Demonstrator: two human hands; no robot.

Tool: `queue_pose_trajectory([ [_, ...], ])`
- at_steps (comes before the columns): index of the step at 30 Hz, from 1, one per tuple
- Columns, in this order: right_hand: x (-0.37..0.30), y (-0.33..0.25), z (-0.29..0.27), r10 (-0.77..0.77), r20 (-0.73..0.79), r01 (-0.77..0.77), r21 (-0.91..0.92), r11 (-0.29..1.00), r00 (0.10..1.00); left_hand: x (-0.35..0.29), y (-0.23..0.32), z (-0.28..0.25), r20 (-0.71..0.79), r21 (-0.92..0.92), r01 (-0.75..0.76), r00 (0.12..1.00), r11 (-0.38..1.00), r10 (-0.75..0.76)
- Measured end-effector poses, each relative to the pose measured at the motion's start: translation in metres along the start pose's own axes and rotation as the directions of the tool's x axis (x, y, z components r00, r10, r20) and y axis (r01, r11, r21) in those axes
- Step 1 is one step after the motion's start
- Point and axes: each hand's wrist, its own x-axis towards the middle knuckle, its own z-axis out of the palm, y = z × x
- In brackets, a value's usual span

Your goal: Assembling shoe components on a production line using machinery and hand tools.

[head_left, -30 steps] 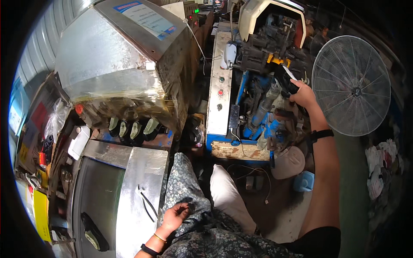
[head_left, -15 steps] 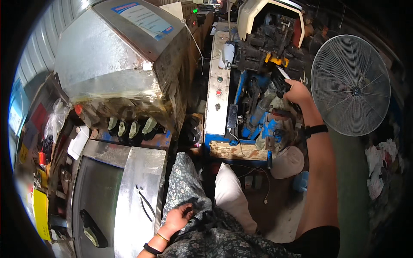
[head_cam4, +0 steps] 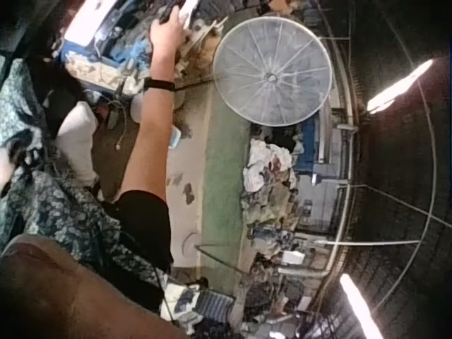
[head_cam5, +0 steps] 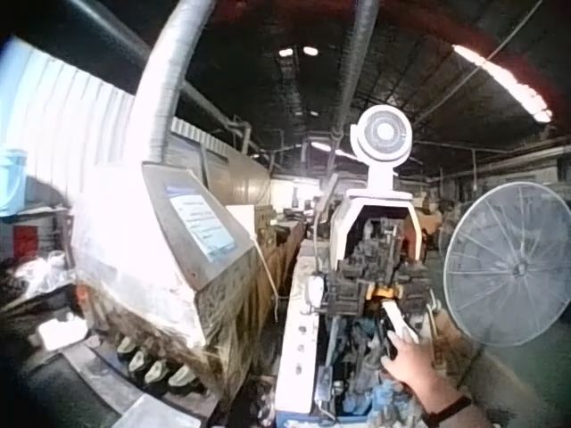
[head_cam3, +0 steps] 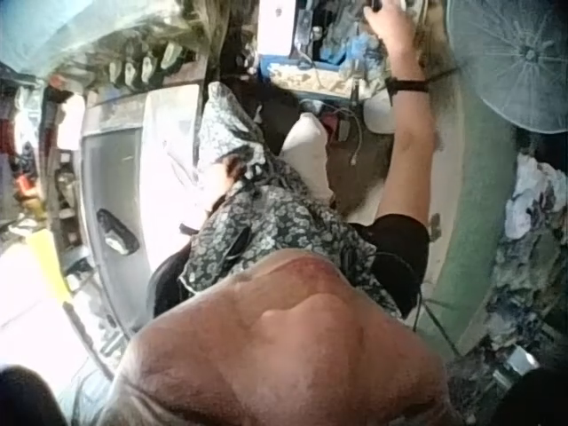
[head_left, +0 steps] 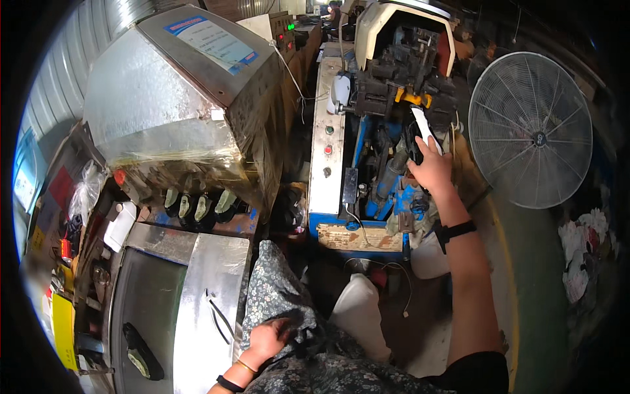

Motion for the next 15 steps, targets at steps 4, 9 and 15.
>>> queue_pose_trajectory([
  [4, 0.017, -0.021, 0.001, 0.006, 0.015, -0.007, 0.038, 0.999, 1.000, -0.016, 0.002, -0.020, 0.060, -0.240, 0.182, 0.983, 0.954, -0.173],
  [9, 0.058, -0.041, 0.007, -0.105, 0.106, 0.083, 0.196, 0.977, 0.989, -0.060, -0.033, -0.028, -0.251, -0.362, 0.241, 0.905, 0.901, -0.343],
  [15, 0.185, 0.129, 0.075, -0.347, 0.164, 0.271, 0.359, 0.893, 0.923, -0.116, -0.125, -0.063, -0.423, -0.451, 0.400, 0.691, 0.798, -0.586],
])
